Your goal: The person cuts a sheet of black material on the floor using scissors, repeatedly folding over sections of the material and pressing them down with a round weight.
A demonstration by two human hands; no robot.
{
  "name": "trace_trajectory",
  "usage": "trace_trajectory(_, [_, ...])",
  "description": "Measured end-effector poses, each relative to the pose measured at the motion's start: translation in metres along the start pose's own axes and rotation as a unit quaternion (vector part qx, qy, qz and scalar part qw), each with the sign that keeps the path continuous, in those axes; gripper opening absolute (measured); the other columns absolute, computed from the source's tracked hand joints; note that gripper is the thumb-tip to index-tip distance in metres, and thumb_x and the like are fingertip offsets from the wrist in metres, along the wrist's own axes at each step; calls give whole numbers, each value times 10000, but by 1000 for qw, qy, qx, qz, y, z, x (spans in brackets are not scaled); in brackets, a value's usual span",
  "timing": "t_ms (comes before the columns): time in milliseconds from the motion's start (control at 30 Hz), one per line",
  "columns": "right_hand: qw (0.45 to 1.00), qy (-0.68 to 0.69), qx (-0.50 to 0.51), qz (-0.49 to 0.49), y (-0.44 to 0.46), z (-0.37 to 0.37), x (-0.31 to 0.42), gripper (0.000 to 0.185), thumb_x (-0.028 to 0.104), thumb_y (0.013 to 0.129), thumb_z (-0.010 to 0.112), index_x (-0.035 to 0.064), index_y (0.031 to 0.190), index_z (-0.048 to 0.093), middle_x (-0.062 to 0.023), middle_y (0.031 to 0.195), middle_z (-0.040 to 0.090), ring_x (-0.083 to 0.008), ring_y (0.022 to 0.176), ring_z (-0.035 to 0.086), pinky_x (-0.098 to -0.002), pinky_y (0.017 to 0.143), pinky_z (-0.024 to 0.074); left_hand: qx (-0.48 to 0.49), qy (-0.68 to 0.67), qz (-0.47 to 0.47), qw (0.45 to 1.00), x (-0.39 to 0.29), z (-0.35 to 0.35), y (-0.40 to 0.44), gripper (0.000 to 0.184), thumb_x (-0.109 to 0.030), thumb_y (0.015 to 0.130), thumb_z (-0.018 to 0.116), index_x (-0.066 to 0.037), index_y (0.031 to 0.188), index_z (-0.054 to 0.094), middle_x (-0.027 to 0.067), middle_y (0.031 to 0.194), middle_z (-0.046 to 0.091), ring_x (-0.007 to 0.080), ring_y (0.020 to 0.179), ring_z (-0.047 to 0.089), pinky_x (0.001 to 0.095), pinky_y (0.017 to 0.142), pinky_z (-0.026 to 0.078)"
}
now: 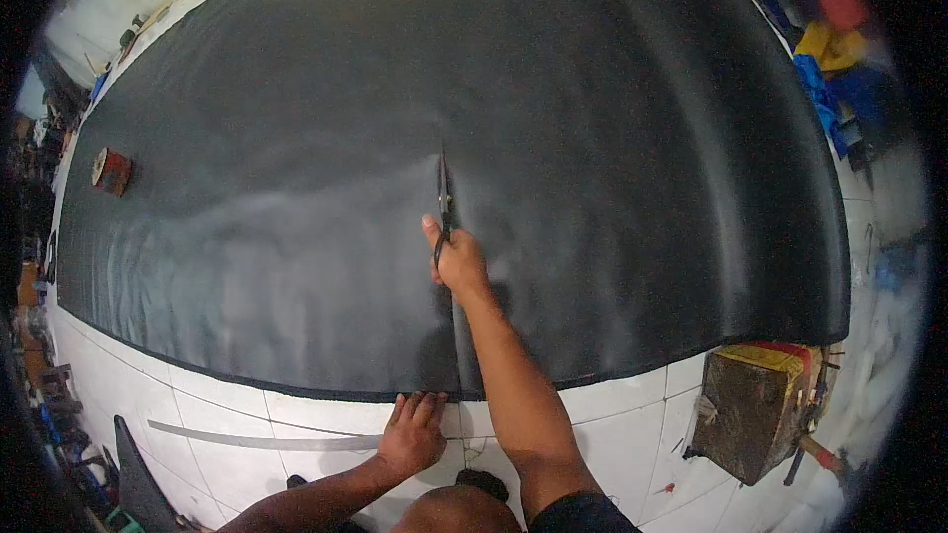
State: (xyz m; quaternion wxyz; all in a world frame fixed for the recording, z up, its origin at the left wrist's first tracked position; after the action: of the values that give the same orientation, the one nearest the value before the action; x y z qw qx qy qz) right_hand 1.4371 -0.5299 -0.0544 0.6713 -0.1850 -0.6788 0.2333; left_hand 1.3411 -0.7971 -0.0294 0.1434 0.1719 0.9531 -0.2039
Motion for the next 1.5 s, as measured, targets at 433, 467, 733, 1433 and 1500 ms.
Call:
trace_trajectory(433, [993, 97, 46, 50, -26, -4, -1, 581, 647, 870, 607, 74, 841, 514, -20, 626, 498, -115, 506, 491, -275, 475, 416, 6, -45, -10, 999, 0, -1, 1, 680, -216, 802, 612, 24, 1409, 422, 186, 1345, 463, 371, 1275, 435, 588, 1086, 330])
trace_trajectory(467, [993, 96, 46, 51, -23, -3, -2, 581, 647, 870, 607, 74, 841, 514, -20, 626, 498, -115, 506, 491, -275, 475, 416, 6, -47, -10, 999, 0, 0, 0, 680, -216, 802, 612, 24, 1409, 422, 186, 1345, 463, 371, 1275, 435, 588, 1086, 330])
trace_trajectory(733, [1000, -18, -26, -1, 5, 4, 3, 545, 594, 876, 641, 96, 719, 485, -14, 571, 491, -116, 445, 479, -279, 420, 384, 41, -59, -25, 997, 0, -2, -1, 691, -249, 816, 640, 2, 1419, 416, 183, 1381, 456, 390, 1305, 410, 578, 1117, 297])
trace_trajectory(1433, [999, 45, -16, -12, 85, 11, 52, 511, 546, 876, 667, 84, 714, 521, -11, 588, 492, -110, 448, 463, -264, 422, 385, -10, -43, -1, 999, 2, 1, -1, 730, -247, 780, 666, 13, 1413, 412, 188, 1347, 466, 393, 1276, 436, 588, 1089, 337])
trace_trajectory(1500, [999, 43, -21, -22, 93, 12, 55, 518, 554, 869, 672, 81, 716, 523, -7, 601, 494, -105, 452, 460, -257, 430, 401, -13, -40, 0, 999, 2, 0, -3, 729, -243, 778, 666, 14, 1412, 414, 187, 1348, 466, 392, 1277, 436, 585, 1089, 337])
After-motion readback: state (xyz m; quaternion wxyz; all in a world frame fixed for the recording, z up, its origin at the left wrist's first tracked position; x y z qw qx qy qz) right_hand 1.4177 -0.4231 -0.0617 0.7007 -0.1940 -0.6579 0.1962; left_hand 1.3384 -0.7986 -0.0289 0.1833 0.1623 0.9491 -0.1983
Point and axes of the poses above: each hand's wrist, its own y-axis towards the middle knuckle, its own z-axis out of the palm, x = y × z, the point moved 1 cm from there along y, towards the middle knuckle
